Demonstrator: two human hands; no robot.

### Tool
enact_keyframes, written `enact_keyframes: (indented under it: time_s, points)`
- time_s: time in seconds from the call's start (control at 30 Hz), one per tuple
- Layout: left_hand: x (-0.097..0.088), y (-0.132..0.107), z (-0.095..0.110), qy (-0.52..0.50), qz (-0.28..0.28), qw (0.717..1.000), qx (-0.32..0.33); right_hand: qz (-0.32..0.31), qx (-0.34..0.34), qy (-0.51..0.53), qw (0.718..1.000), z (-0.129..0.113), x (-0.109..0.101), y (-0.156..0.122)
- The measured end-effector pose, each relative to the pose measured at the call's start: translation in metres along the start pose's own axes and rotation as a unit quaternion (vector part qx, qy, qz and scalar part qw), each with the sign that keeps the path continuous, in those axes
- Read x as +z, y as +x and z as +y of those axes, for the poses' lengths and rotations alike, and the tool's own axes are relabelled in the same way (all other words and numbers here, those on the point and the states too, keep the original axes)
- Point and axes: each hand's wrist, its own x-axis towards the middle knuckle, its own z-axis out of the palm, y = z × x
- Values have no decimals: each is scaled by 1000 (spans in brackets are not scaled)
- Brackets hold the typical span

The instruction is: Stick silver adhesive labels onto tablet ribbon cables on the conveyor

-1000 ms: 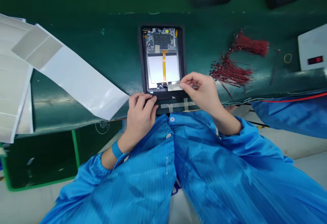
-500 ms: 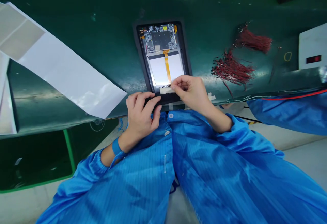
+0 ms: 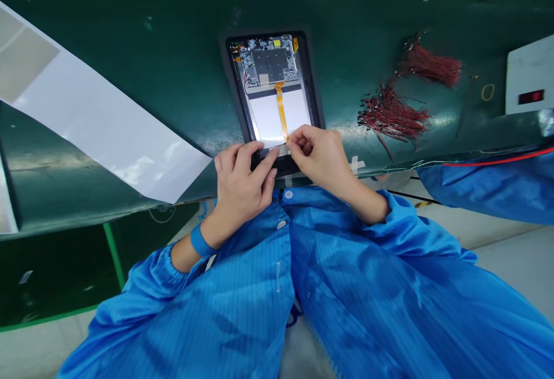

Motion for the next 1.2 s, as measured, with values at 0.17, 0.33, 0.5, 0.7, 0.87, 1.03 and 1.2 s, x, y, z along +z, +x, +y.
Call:
enact_keyframes:
  time_s: [0.17, 0.33, 0.5, 0.7, 0.87, 1.03, 1.2]
  points:
    - [1, -1, 1, 9, -8, 1000, -14, -15, -16, -115, 993, -7, 0, 1]
    - [2, -2, 3, 15, -1, 1000, -21, -43, -17, -185, 982, -14, 2, 2]
    - [0, -7, 0, 33, -17, 999, -23, -46, -11, -232, 972, -13, -2, 1]
    - [6, 13, 18, 26, -54, 998, 2, -36, -18, -195, 980, 5, -21, 4]
    - [3, 20, 17, 39, -82, 995, 43, -30, -69, -157, 985, 20, -26, 0]
    - [-16, 2, -12, 59, -92, 994, 24, -45, -209, -185, 959, 31, -23, -17]
    - [-18, 1, -22, 60, -78, 992, 85, -58, -246, -190, 949, 45, -30, -25]
